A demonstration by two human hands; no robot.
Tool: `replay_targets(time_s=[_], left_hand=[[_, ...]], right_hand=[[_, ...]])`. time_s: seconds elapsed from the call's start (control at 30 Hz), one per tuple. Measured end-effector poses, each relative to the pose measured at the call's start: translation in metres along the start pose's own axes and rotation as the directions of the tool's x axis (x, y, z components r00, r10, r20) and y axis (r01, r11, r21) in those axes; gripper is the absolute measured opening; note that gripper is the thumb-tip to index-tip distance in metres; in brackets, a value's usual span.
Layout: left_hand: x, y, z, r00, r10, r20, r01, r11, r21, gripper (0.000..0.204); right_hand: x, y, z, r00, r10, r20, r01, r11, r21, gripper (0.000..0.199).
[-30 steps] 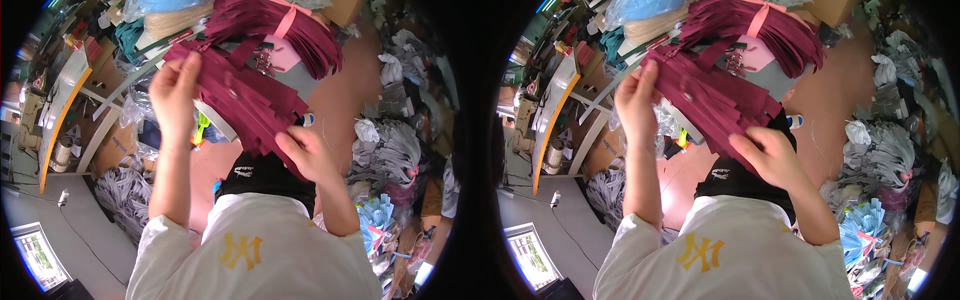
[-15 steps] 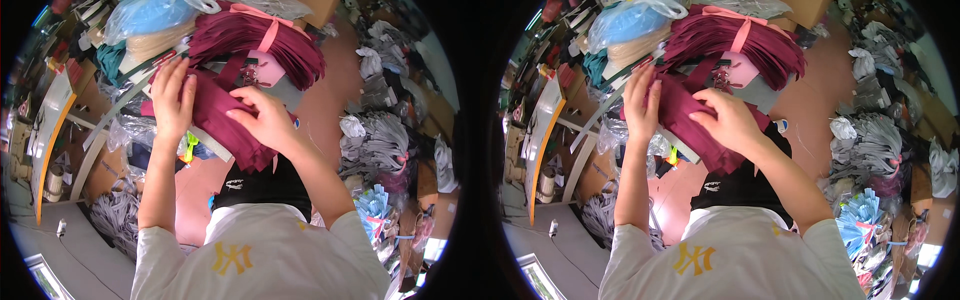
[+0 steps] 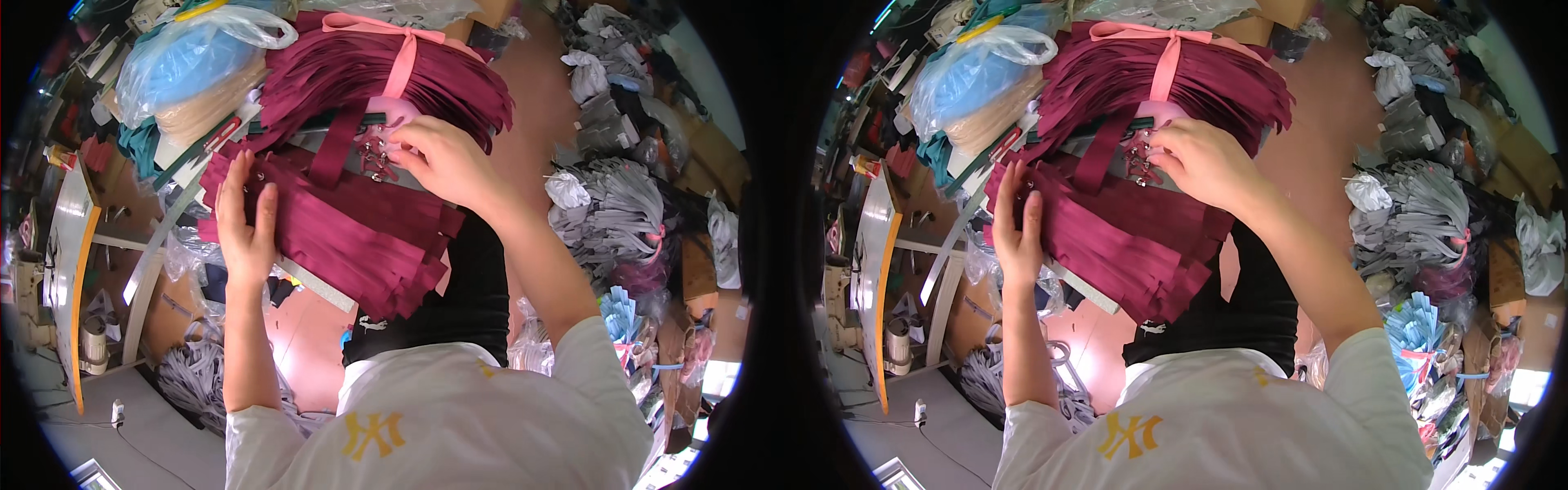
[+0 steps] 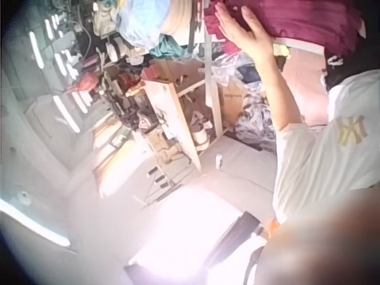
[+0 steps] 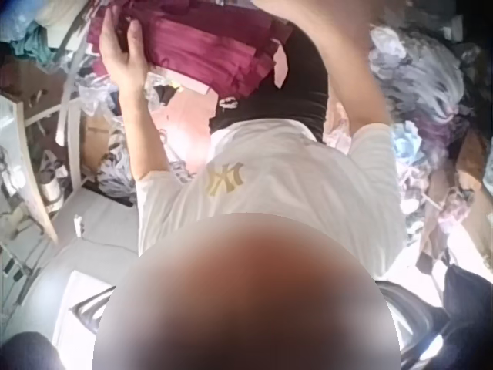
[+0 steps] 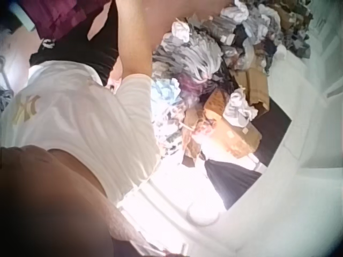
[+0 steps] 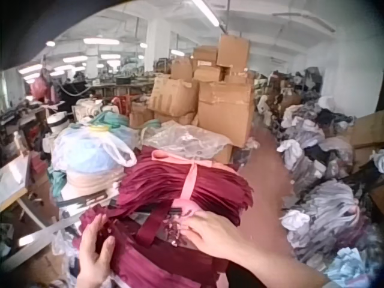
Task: Manually attaching metal sliders to maroon zipper tape.
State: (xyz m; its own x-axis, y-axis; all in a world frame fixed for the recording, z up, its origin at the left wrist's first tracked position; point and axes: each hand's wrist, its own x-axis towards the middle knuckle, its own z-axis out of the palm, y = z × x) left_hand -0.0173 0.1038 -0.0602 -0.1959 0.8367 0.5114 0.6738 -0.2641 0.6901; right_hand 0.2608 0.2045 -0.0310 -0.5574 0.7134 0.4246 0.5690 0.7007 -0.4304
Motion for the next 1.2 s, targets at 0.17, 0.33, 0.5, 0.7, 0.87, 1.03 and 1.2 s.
replay_targets(time_s=[0.17,0.33,0.5,0.7,0.87,1.03,1.2], left_hand=[[0.055,0.017,-0.014,0.978,0.172,-0.115,-0.134,0.951,0.278,0.029],[0.106,0.002,0.014,0.939,0.244,0.242,-0.331,0.832,0.446,0.030],[0.117,-0.004,0.027,0.936,0.237,0.258,-0.321,0.878,0.355,0.018],[0.105,0.031,0.020,0.972,0.215,0.092,-0.228,0.959,0.168,0.008],[0.110,0.038,0.013,0.964,0.145,0.225,-0.184,0.970,0.162,0.012],[0.118,0.036,0.013,0.962,0.254,0.103,-0.270,0.941,0.202,0.014],[0.136,0.065,0.005,0.959,0.278,0.043,-0.281,0.956,0.089,0.017]], right_hand=[[0.033,0.006,-0.006,0.977,-0.124,-0.176,0.096,0.982,-0.160,0.011],[0.041,0.009,-0.021,0.962,-0.040,-0.271,0.009,0.993,-0.114,0.012],[0.021,0.024,-0.030,0.954,-0.029,-0.298,-0.021,0.987,-0.161,0.010],[0.021,0.023,-0.026,0.938,-0.044,-0.343,0.035,0.999,-0.032,0.009],[0.035,0.015,-0.022,0.944,-0.056,-0.324,0.051,0.998,-0.026,0.010],[0.039,0.008,-0.021,0.952,-0.064,-0.300,0.064,0.998,-0.012,0.012],[0.038,0.001,-0.025,0.957,-0.033,-0.290,0.037,0.999,0.008,0.012]])
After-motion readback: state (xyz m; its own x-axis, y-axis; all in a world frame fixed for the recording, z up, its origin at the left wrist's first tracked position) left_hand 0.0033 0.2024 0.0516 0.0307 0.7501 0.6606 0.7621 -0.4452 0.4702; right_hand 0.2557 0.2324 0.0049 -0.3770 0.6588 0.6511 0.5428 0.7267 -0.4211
